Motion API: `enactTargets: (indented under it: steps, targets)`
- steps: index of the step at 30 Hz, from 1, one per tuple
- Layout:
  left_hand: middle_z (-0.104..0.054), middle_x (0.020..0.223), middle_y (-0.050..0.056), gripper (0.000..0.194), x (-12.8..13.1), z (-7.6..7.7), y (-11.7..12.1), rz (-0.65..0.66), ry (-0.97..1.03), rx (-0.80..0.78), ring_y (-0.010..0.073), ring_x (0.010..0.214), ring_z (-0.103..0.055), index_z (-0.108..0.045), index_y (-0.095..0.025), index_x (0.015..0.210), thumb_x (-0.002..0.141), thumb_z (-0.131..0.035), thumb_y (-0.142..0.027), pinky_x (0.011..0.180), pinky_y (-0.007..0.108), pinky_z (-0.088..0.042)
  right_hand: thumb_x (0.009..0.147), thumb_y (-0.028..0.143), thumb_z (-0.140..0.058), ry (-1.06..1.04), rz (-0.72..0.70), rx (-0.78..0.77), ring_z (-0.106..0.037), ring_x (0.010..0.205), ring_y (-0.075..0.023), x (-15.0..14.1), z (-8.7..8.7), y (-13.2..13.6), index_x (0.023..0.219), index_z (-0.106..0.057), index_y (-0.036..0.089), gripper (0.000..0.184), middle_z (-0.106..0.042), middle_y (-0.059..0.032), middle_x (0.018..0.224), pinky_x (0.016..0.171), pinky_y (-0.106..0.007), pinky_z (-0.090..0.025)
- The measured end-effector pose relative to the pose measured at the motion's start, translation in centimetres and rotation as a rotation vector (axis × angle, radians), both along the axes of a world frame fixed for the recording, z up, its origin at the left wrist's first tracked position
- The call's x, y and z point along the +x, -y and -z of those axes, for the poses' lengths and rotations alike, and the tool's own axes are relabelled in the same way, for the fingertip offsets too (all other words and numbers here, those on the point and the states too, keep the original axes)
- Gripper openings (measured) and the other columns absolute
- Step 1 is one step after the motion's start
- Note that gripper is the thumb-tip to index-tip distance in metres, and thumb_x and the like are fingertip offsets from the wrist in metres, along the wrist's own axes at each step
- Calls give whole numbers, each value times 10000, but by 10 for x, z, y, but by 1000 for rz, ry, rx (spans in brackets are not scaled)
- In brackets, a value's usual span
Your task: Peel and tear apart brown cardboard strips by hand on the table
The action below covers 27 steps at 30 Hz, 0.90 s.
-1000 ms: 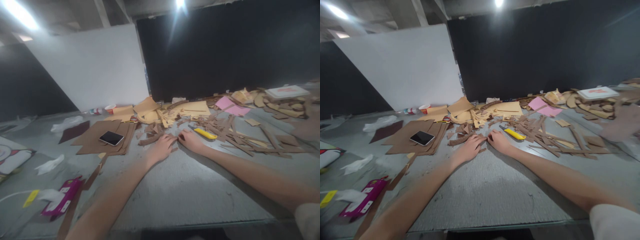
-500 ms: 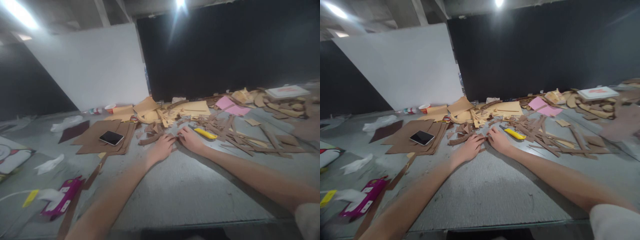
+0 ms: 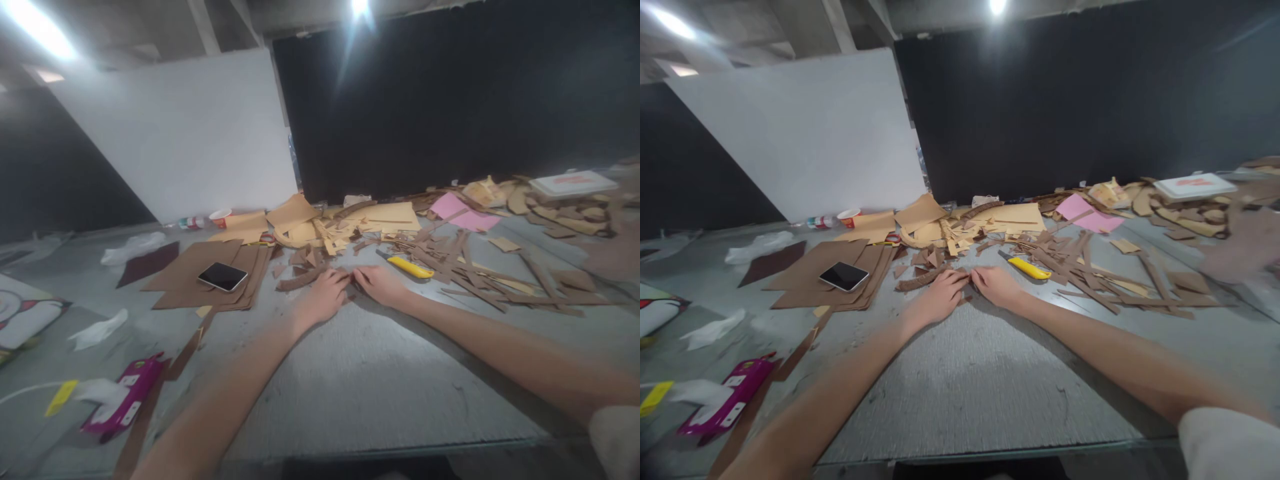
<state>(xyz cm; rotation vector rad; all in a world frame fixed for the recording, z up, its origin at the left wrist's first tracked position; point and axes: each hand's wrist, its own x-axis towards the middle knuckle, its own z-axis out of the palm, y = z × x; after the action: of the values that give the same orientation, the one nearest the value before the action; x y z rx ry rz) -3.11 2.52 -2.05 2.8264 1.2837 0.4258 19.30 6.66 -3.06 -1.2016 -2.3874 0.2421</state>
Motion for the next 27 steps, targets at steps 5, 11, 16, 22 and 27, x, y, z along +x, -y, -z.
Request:
enactTargets:
  steps: [5,11,16,22,27]
  targets:
    - [-594,1580,110,498,1,-1,1,-4,21,-19,284,1431,-492,-561,-135,1562,1086,-424,-186,1258,463,-388,1152,373,-421,64,62,-11,-638,690,-166,-2,-4,3,794,-738,199,509,-788,-65,803,667,-301,-313]
    - [-604,1577,94,486,0,-2,1,-1,53,-28,274,1439,-497,-579,-183,1549,1091,-419,-198,1248,476,-403,1119,368,-454,155,113,-2,-653,680,-183,-5,-8,6,763,-793,189,523,-800,-104,792,672,-305,-344]
    - [-602,1577,94,493,0,0,1,-4,44,-14,273,1441,-501,-578,-188,1552,1086,-420,-188,1257,473,-398,1094,342,-479,193,195,54,-700,728,-206,-4,-9,8,796,-835,177,493,-828,-133,852,686,-303,-388]
    - [-600,1581,90,496,0,-1,1,-5,41,-22,274,1443,-499,-575,-188,1554,1080,-430,-176,1265,467,-392,1074,331,-501,246,186,59,-732,752,-217,-4,-8,7,780,-846,170,482,-836,-147,858,704,-309,-415]
    - [-592,1593,77,513,0,-1,1,-13,47,-44,273,1451,-489,-556,-194,1571,1075,-426,-177,1268,468,-387,1080,330,-489,259,162,67,-738,757,-224,-5,-6,7,780,-846,170,492,-839,-147,868,720,-319,-428]
